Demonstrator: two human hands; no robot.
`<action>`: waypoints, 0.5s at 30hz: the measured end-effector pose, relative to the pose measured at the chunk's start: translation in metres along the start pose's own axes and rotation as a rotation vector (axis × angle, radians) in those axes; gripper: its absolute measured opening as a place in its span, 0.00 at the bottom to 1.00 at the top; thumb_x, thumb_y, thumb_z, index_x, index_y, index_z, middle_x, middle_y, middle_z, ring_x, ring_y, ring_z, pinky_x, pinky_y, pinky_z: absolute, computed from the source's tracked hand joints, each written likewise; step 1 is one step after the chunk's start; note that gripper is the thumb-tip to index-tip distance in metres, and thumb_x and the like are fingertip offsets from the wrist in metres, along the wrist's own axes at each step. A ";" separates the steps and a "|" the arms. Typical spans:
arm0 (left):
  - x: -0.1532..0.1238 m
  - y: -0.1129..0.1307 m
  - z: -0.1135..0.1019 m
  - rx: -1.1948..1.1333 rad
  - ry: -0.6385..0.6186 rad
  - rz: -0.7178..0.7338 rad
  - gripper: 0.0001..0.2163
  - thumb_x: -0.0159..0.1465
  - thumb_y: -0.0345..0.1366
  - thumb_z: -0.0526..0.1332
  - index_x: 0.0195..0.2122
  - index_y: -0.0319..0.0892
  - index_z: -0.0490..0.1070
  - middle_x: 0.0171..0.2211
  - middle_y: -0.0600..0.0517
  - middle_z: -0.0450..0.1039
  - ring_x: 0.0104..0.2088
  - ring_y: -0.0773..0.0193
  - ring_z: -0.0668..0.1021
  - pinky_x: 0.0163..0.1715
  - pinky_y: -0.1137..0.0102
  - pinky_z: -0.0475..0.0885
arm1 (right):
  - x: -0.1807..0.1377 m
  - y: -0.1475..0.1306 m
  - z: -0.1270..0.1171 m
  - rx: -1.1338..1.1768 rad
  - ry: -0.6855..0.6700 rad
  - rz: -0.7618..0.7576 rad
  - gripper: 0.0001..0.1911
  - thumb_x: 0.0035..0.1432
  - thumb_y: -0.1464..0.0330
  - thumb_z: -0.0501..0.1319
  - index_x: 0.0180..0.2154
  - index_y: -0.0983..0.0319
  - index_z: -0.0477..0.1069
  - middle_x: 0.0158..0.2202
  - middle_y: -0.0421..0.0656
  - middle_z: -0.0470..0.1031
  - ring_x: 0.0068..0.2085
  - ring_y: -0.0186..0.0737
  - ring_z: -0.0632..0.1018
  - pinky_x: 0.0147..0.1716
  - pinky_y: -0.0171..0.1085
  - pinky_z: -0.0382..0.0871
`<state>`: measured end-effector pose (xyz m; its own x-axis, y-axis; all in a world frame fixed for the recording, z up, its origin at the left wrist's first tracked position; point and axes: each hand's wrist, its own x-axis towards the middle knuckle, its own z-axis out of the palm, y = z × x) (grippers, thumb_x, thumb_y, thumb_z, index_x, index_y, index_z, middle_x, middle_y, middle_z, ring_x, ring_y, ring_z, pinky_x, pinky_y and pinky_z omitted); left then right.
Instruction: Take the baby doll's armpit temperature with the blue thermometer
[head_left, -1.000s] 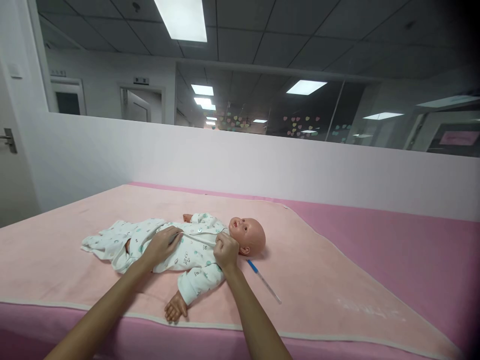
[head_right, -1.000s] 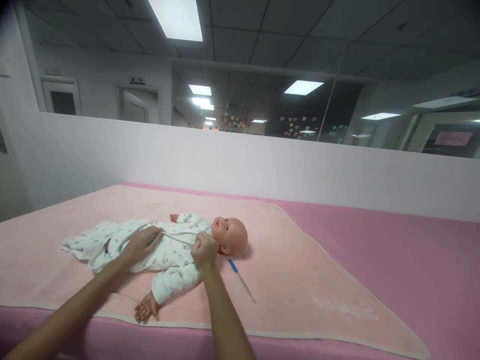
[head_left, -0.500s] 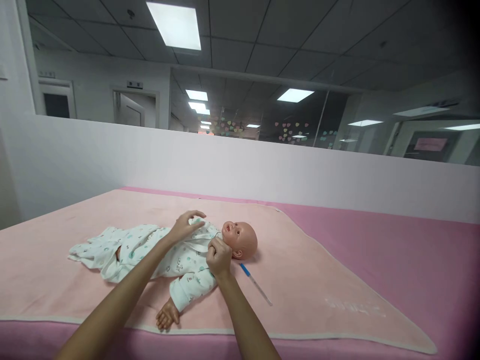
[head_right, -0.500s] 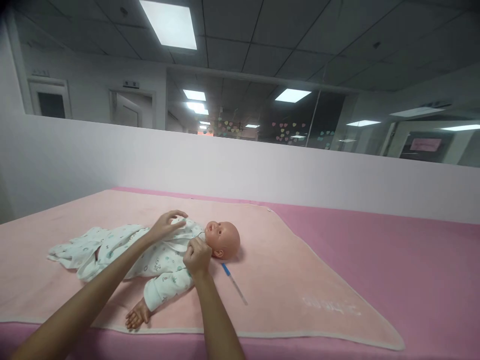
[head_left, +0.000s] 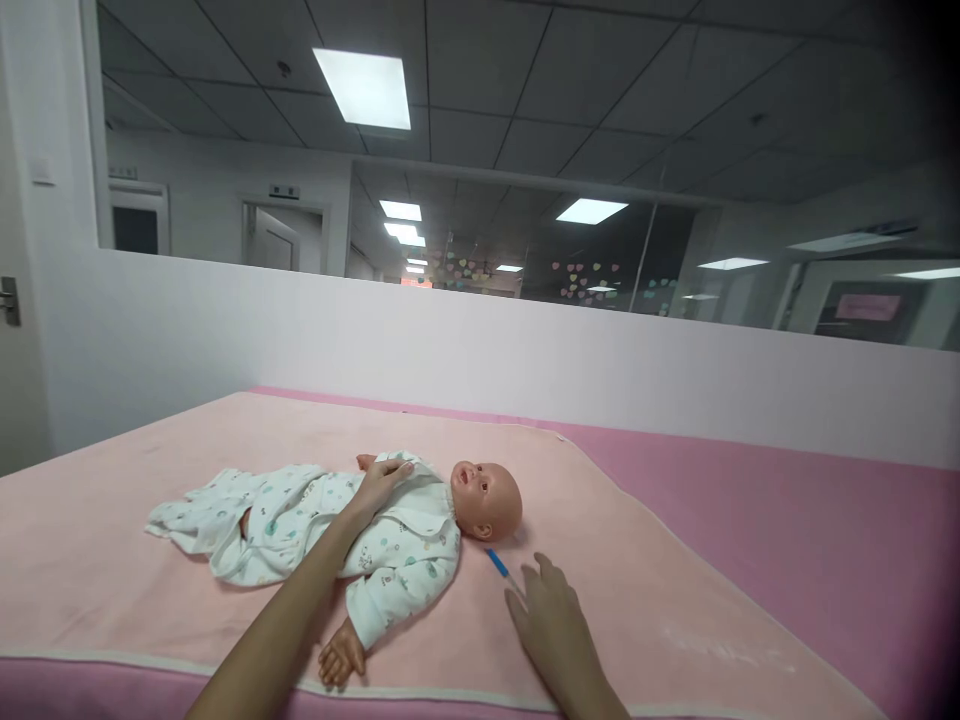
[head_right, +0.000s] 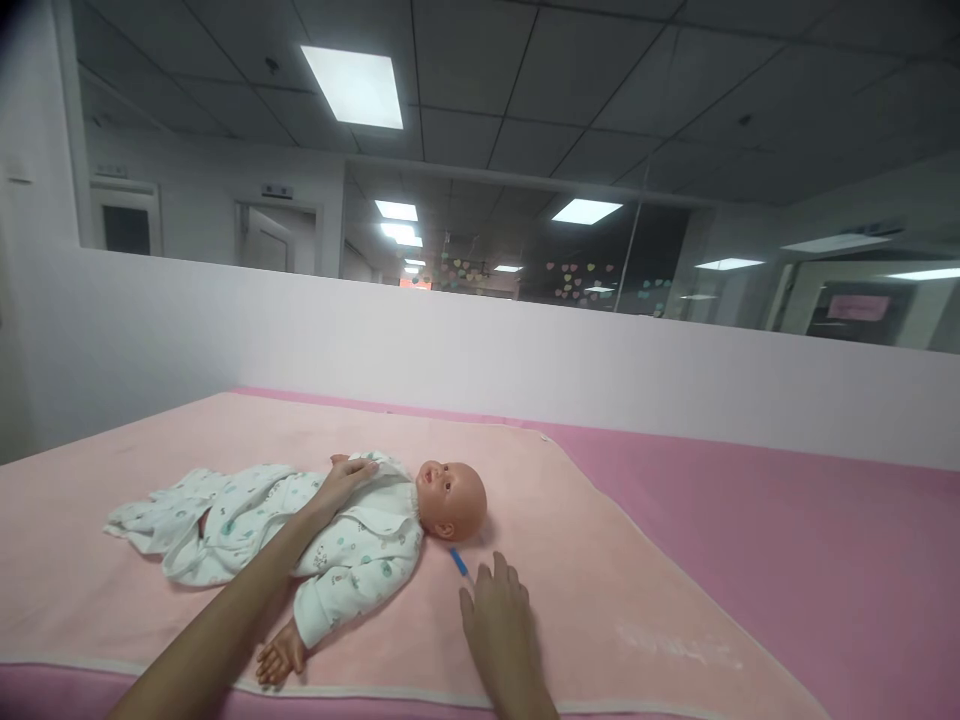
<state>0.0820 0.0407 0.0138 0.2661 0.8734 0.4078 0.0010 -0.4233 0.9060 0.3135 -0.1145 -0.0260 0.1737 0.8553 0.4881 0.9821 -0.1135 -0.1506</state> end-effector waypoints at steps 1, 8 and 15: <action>0.000 -0.001 -0.001 -0.059 0.034 -0.025 0.17 0.54 0.48 0.58 0.32 0.38 0.74 0.30 0.50 0.74 0.34 0.60 0.74 0.34 0.70 0.66 | -0.006 0.006 0.005 -0.013 -0.032 0.012 0.11 0.52 0.69 0.54 0.34 0.65 0.72 0.47 0.56 0.69 0.46 0.49 0.71 0.43 0.42 0.63; 0.001 -0.016 -0.008 -0.321 0.214 -0.098 0.19 0.47 0.49 0.64 0.32 0.38 0.74 0.34 0.48 0.74 0.39 0.59 0.73 0.38 0.70 0.67 | -0.036 0.009 -0.013 0.165 -0.013 0.159 0.14 0.57 0.67 0.46 0.28 0.58 0.69 0.25 0.44 0.74 0.28 0.40 0.75 0.26 0.34 0.62; 0.002 -0.019 -0.006 -0.398 0.205 -0.094 0.18 0.46 0.47 0.66 0.31 0.38 0.75 0.33 0.48 0.75 0.36 0.60 0.75 0.37 0.69 0.68 | 0.026 -0.083 -0.041 0.292 0.132 -0.044 0.16 0.59 0.68 0.47 0.26 0.58 0.71 0.26 0.42 0.75 0.27 0.35 0.74 0.25 0.31 0.58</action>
<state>0.0769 0.0517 -0.0023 0.0866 0.9501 0.2997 -0.3650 -0.2497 0.8969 0.2398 -0.1036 0.0349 0.1588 0.7809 0.6041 0.9294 0.0882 -0.3583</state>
